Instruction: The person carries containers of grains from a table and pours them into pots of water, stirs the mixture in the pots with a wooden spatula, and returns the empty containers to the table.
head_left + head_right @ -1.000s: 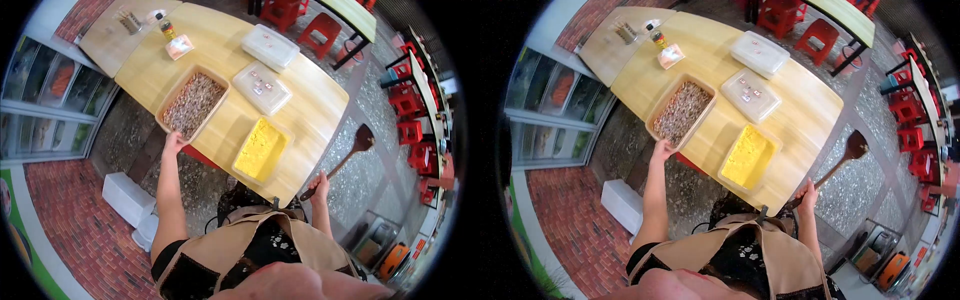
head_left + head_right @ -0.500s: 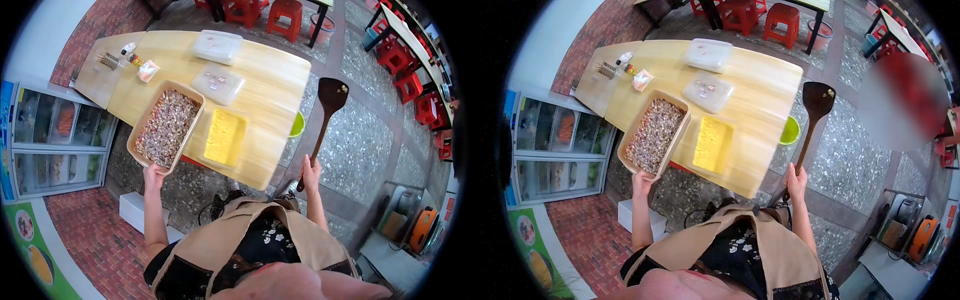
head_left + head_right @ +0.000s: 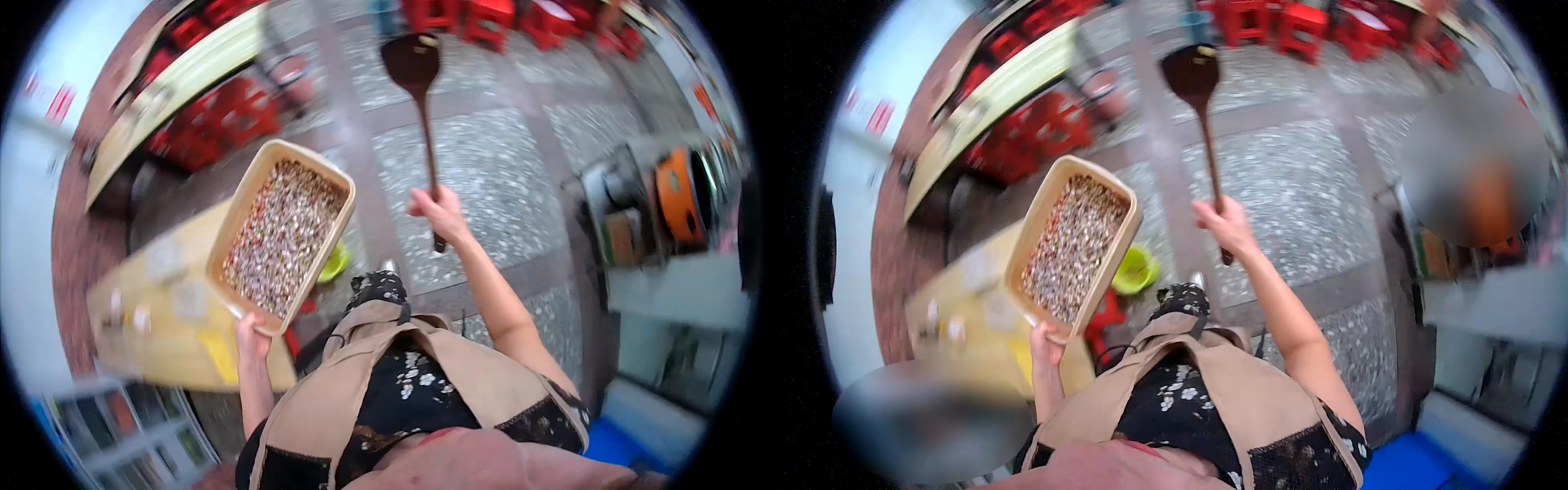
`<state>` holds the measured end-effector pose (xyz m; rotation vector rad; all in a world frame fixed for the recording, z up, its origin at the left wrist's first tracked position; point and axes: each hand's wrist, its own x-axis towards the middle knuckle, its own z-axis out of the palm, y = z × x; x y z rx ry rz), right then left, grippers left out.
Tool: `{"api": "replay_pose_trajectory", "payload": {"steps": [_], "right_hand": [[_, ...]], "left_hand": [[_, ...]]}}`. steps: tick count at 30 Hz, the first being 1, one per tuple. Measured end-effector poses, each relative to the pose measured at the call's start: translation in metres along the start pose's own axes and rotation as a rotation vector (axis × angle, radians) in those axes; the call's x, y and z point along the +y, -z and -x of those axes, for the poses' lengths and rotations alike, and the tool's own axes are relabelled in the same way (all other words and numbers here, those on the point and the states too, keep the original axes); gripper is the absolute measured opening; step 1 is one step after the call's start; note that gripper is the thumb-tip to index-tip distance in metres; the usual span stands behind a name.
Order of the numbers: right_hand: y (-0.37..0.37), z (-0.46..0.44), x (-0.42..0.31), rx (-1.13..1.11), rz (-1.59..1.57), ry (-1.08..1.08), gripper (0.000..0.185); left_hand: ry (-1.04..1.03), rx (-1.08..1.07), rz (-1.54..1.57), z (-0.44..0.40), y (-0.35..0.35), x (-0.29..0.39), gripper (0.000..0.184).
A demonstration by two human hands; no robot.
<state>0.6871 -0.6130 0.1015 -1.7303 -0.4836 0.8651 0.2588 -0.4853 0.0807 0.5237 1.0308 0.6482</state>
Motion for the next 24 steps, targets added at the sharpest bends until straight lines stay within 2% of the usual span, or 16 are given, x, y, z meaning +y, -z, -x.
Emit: {"api": "replay_pose_trajectory", "payload": {"steps": [2, 3, 5, 6, 8, 9, 11, 12, 14, 15, 17, 18, 20, 22, 24], "right_hand": [[0.039, -0.047, -0.019, 0.022, -0.257, -0.025, 0.031], [0.067, -0.062, -0.028, 0.095, -0.275, -0.027, 0.031], [0.122, -0.087, -0.048, 0.043, -0.365, -0.096, 0.029], [0.177, -0.095, -0.042, -0.054, -0.198, -0.18, 0.027], [0.241, -0.118, -0.056, 0.151, 0.022, -0.104, 0.03], [0.283, -0.14, -0.065, 0.195, 0.024, -0.126, 0.031], [0.355, -0.176, -0.077, 0.321, -0.04, -0.15, 0.033], [0.361, -0.146, -0.054, 0.525, -0.3, -0.109, 0.036], [0.363, -0.139, -0.054, 0.517, -0.215, -0.156, 0.044], [0.382, -0.146, -0.055, 0.561, -0.227, -0.141, 0.044], [0.442, -0.17, -0.053, 0.593, -0.552, -0.031, 0.048], [0.465, -0.187, -0.047, 0.706, -0.558, -0.012, 0.05], [0.527, -0.211, -0.05, 0.752, -0.615, -0.025, 0.048], [0.573, -0.229, -0.041, 0.833, -0.488, 0.06, 0.042], [0.616, -0.254, -0.049, 0.858, -0.437, 0.039, 0.041]], "left_hand": [[0.074, -0.094, -0.081, -0.061, -0.08, 0.008, 0.046], [0.082, -0.148, -0.142, -0.075, -0.125, 0.01, 0.047], [0.111, -0.27, -0.296, -0.119, -0.197, -0.012, 0.053], [0.112, -0.347, -0.387, -0.156, -0.238, -0.022, 0.057], [0.176, -0.567, -0.578, -0.223, -0.365, -0.011, 0.06], [0.192, -0.614, -0.6, -0.242, -0.432, -0.019, 0.06], [0.116, -0.713, -0.516, -0.276, -0.554, -0.042, 0.045], [0.369, -0.93, -0.771, -0.309, -0.608, -0.048, 0.047], [0.353, -0.957, -0.739, -0.303, -0.614, -0.046, 0.05], [0.355, -1.001, -0.759, -0.315, -0.653, -0.058, 0.05], [0.383, -1.106, -0.757, -0.34, -0.754, -0.101, 0.053], [0.392, -1.143, -0.765, -0.352, -0.801, -0.12, 0.053], [0.427, -1.215, -0.867, -0.368, -0.888, -0.155, 0.054], [0.463, -1.322, -0.986, -0.389, -0.945, -0.187, 0.054], [0.554, -1.185, -0.804, -0.386, -1.001, -0.197, 0.051]]}}
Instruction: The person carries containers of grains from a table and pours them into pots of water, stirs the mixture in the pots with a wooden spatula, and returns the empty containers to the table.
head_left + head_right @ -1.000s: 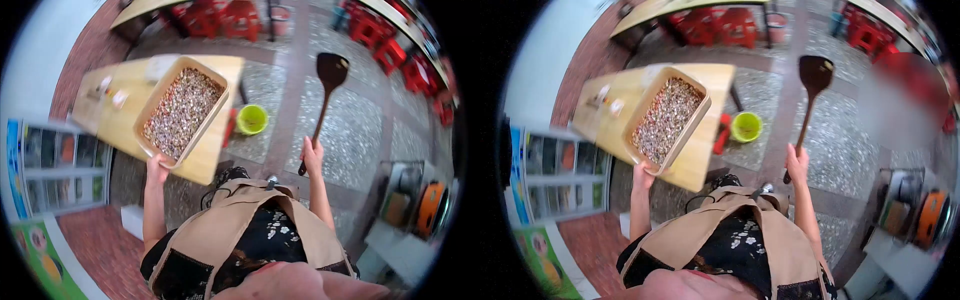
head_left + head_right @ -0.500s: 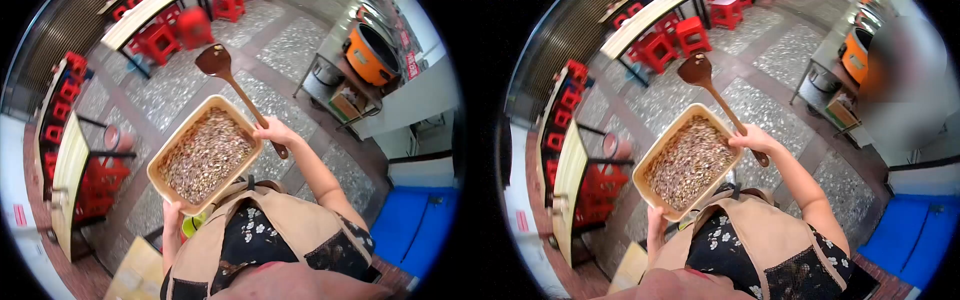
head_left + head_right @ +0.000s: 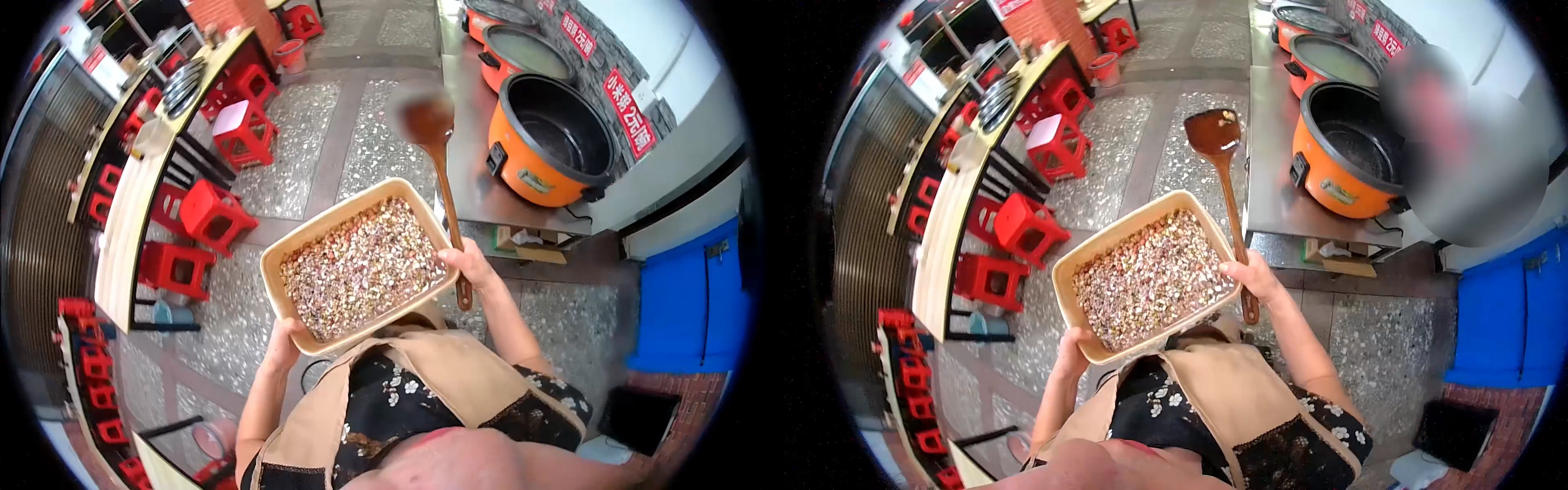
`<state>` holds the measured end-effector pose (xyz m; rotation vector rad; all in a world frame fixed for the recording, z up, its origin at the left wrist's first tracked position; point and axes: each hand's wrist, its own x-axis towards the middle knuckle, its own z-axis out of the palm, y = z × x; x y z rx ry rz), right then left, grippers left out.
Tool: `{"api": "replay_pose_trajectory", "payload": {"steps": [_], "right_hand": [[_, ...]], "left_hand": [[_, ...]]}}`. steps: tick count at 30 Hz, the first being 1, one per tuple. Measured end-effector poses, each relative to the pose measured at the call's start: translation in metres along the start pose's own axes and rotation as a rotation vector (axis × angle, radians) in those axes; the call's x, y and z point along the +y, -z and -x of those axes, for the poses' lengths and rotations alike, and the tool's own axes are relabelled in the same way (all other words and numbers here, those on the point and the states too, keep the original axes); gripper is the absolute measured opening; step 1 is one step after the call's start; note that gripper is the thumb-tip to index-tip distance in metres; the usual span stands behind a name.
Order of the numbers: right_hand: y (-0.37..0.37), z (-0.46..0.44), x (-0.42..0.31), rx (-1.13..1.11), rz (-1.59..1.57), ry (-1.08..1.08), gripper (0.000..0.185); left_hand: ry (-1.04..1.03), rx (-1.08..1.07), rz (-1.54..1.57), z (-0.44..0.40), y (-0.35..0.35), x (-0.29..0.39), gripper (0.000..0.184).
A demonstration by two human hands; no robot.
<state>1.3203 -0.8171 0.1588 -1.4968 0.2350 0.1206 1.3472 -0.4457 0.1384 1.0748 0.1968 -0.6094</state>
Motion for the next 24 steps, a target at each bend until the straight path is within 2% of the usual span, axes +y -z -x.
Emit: {"api": "replay_pose_trajectory", "payload": {"steps": [1, 4, 5, 8, 10, 12, 13, 14, 16, 17, 18, 19, 22, 24], "right_hand": [[-0.003, -0.029, -0.013, 0.019, -0.013, 0.005, 0.041], [0.001, -0.132, -0.064, 0.015, -0.141, -0.058, 0.044], [0.001, -0.166, -0.077, -0.037, -0.138, -0.023, 0.04], [0.015, -0.27, -0.095, -0.096, -0.05, 0.026, 0.035], [0.027, -0.352, -0.107, -0.096, -0.076, 0.079, 0.035], [0.04, -0.425, -0.111, -0.001, -0.073, 0.012, 0.037], [0.044, -0.45, -0.13, 0.022, -0.149, 0.028, 0.038], [0.051, -0.475, -0.152, 0.058, -0.159, 0.043, 0.041], [0.076, -0.537, -0.156, 0.232, -0.245, 0.07, 0.043], [0.092, -0.556, -0.165, 0.258, -0.257, 0.058, 0.043], [0.108, -0.572, -0.18, 0.323, -0.223, 0.041, 0.047], [0.125, -0.586, -0.193, 0.388, -0.188, 0.023, 0.05], [0.177, -0.632, -0.225, 0.553, -0.297, 0.068, 0.051], [0.217, -0.675, -0.235, 0.635, -0.327, 0.117, 0.049]], "left_hand": [[0.07, 0.036, -0.027, -0.032, 0.01, 0.016, 0.052], [0.067, 0.131, 0.02, -0.11, -0.003, 0.089, 0.056], [0.044, 0.022, 0.08, -0.14, -0.003, 0.107, 0.064], [-0.037, -0.006, 0.04, -0.223, -0.015, 0.158, 0.075], [-0.072, -0.039, 0.049, -0.304, -0.013, 0.192, 0.07], [0.018, -0.084, -0.054, -0.389, 0.011, 0.231, 0.066], [0.084, -0.03, -0.259, -0.427, 0.005, 0.259, 0.064], [0.005, -0.123, -0.191, -0.463, -0.016, 0.28, 0.064], [-0.083, -0.053, -0.221, -0.552, -0.045, 0.317, 0.063], [-0.002, -0.092, -0.211, -0.592, -0.056, 0.34, 0.065], [0.177, -0.192, -0.271, -0.633, -0.066, 0.366, 0.073], [0.21, -0.258, -0.262, -0.672, -0.082, 0.378, 0.071], [0.178, -0.466, -0.215, -0.77, -0.174, 0.42, 0.068], [0.163, -0.497, -0.251, -0.844, -0.222, 0.435, 0.068]]}}
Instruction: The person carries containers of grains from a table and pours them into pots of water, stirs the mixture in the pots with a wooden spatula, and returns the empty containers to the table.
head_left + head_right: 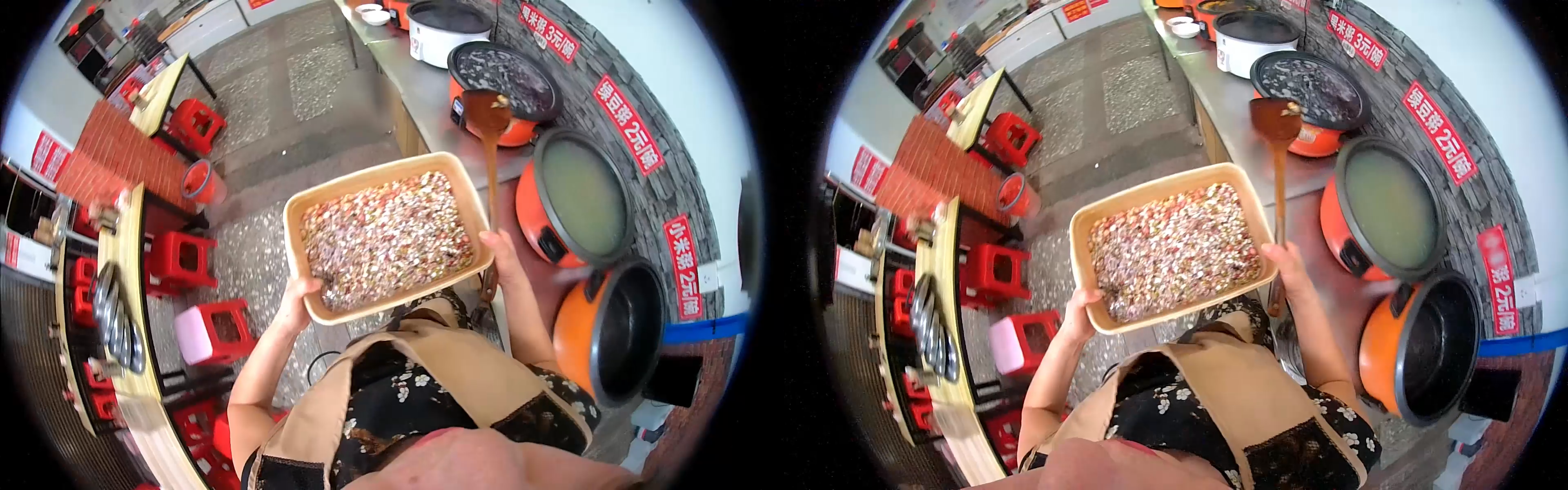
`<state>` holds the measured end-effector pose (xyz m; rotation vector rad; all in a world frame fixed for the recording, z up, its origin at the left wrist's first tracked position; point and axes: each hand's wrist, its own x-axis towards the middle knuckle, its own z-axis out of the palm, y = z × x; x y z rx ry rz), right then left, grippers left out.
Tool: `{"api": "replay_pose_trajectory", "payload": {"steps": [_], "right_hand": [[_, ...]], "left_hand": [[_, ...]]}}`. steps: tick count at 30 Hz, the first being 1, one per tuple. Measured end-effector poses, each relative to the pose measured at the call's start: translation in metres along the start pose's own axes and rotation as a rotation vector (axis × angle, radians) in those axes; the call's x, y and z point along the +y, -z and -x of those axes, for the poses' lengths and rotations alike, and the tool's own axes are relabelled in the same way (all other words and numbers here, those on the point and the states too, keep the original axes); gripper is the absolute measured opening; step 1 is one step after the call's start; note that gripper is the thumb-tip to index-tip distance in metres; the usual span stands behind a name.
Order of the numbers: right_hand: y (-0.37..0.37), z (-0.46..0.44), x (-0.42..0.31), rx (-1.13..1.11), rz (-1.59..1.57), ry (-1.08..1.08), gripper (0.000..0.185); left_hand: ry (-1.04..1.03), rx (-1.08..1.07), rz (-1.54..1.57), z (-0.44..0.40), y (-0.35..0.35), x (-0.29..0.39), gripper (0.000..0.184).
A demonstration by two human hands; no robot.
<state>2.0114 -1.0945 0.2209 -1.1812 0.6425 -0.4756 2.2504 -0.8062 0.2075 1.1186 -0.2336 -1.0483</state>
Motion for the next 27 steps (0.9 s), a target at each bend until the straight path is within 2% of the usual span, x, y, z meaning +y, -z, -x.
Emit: {"api": "replay_pose_trajectory", "payload": {"steps": [2, 4, 8, 9, 12, 15, 16, 18, 19, 20, 22, 25, 27], "right_hand": [[0.006, -0.064, -0.013, 0.069, -0.039, 0.048, 0.046], [0.0, -0.132, -0.043, 0.113, -0.061, 0.05, 0.047], [-0.004, -0.274, -0.135, 0.235, -0.117, 0.014, 0.043], [-0.009, -0.308, -0.161, 0.281, -0.095, 0.063, 0.041], [-0.022, -0.392, -0.204, 0.423, -0.011, 0.082, 0.038], [-0.026, -0.44, -0.2, 0.594, 0.591, 0.488, 0.031], [-0.025, -0.445, -0.197, 0.615, 0.586, 0.483, 0.031], [-0.032, -0.443, -0.199, 0.612, 0.517, 0.323, 0.027], [-0.039, -0.448, -0.203, 0.638, 0.351, 0.32, 0.023], [-0.036, -0.445, -0.203, 0.63, 0.362, 0.267, 0.019], [-0.048, -0.45, -0.22, 0.783, 0.429, 0.115, 0.02], [-0.044, -0.507, -0.243, 0.972, 0.83, 0.28, 0.028], [-0.067, -0.549, -0.298, 1.016, 0.923, 0.16, 0.028]], "left_hand": [[0.001, -0.107, 0.066, -0.084, -0.019, 0.039, 0.067], [-0.022, -0.153, 0.001, -0.161, -0.036, 0.099, 0.068], [-0.029, -0.166, -0.094, -0.295, -0.086, 0.233, 0.073], [-0.044, -0.163, -0.125, -0.329, -0.096, 0.261, 0.076], [-0.098, -0.173, -0.191, -0.415, -0.115, 0.336, 0.07], [-0.047, -0.229, -0.114, -0.491, -0.109, 0.374, 0.06], [-0.048, -0.209, -0.107, -0.515, -0.104, 0.378, 0.058], [-0.069, -0.206, -0.158, -0.555, -0.103, 0.392, 0.057], [-0.087, -0.198, -0.201, -0.582, -0.099, 0.4, 0.057], [-0.058, -0.226, -0.212, -0.61, -0.104, 0.41, 0.059], [-0.026, -0.364, -0.237, -0.673, -0.115, 0.43, 0.061], [-0.046, -0.527, -0.444, -0.809, -0.151, 0.484, 0.057], [-0.047, -0.635, -0.579, -0.883, -0.19, 0.52, 0.053]]}}
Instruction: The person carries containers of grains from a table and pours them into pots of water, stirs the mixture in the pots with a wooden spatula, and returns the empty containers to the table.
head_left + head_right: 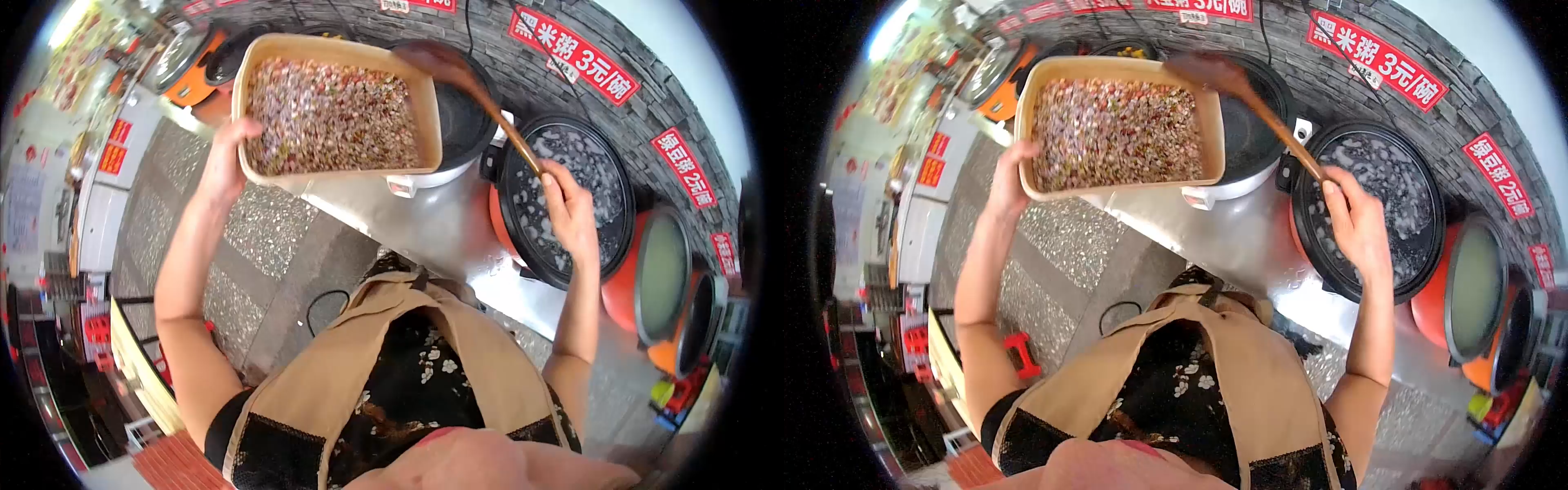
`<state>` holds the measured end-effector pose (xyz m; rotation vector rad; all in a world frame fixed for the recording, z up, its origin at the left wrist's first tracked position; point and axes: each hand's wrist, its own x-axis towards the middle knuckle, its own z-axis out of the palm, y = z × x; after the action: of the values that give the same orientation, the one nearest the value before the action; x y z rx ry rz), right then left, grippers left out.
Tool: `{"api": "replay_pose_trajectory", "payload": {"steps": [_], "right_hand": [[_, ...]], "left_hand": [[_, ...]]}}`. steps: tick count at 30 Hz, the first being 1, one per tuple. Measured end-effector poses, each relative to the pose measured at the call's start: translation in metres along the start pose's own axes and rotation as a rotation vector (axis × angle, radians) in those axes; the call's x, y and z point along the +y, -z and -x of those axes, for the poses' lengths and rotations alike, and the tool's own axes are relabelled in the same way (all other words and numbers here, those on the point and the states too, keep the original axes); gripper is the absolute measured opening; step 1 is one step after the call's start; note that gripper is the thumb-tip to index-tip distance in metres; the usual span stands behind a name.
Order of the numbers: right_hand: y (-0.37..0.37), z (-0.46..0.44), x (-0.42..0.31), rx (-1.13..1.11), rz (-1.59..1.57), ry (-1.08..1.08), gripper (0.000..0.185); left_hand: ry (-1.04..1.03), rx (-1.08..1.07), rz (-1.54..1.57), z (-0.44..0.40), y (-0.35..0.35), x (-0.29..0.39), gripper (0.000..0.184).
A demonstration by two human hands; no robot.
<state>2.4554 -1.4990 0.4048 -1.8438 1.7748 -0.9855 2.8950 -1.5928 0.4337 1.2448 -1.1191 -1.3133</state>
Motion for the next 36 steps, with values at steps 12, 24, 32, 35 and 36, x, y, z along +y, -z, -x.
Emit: {"api": "replay_pose_trajectory", "payload": {"steps": [12, 24, 32, 35, 36], "right_hand": [[-0.038, -0.115, -0.097, -0.119, 0.591, 0.087, 0.017], [-0.083, -0.163, -0.06, -0.207, 0.653, 0.113, 0.016], [-0.072, -0.152, -0.089, -0.405, 0.918, 0.064, 0.019], [-0.076, -0.141, -0.08, -0.406, 0.913, 0.035, 0.019], [-0.077, -0.137, -0.077, -0.377, 0.871, 0.034, 0.02]], "left_hand": [[-0.092, -0.435, -0.318, -0.235, -0.031, 0.044, 0.07], [-0.509, -0.384, -0.754, -0.27, -0.068, 0.024, 0.076], [-0.77, -0.382, -0.983, -0.243, -0.098, 0.026, 0.074], [-0.863, -0.379, -1.026, -0.232, -0.105, 0.013, 0.075], [-0.865, -0.365, -1.061, -0.228, -0.107, 0.01, 0.075]]}}
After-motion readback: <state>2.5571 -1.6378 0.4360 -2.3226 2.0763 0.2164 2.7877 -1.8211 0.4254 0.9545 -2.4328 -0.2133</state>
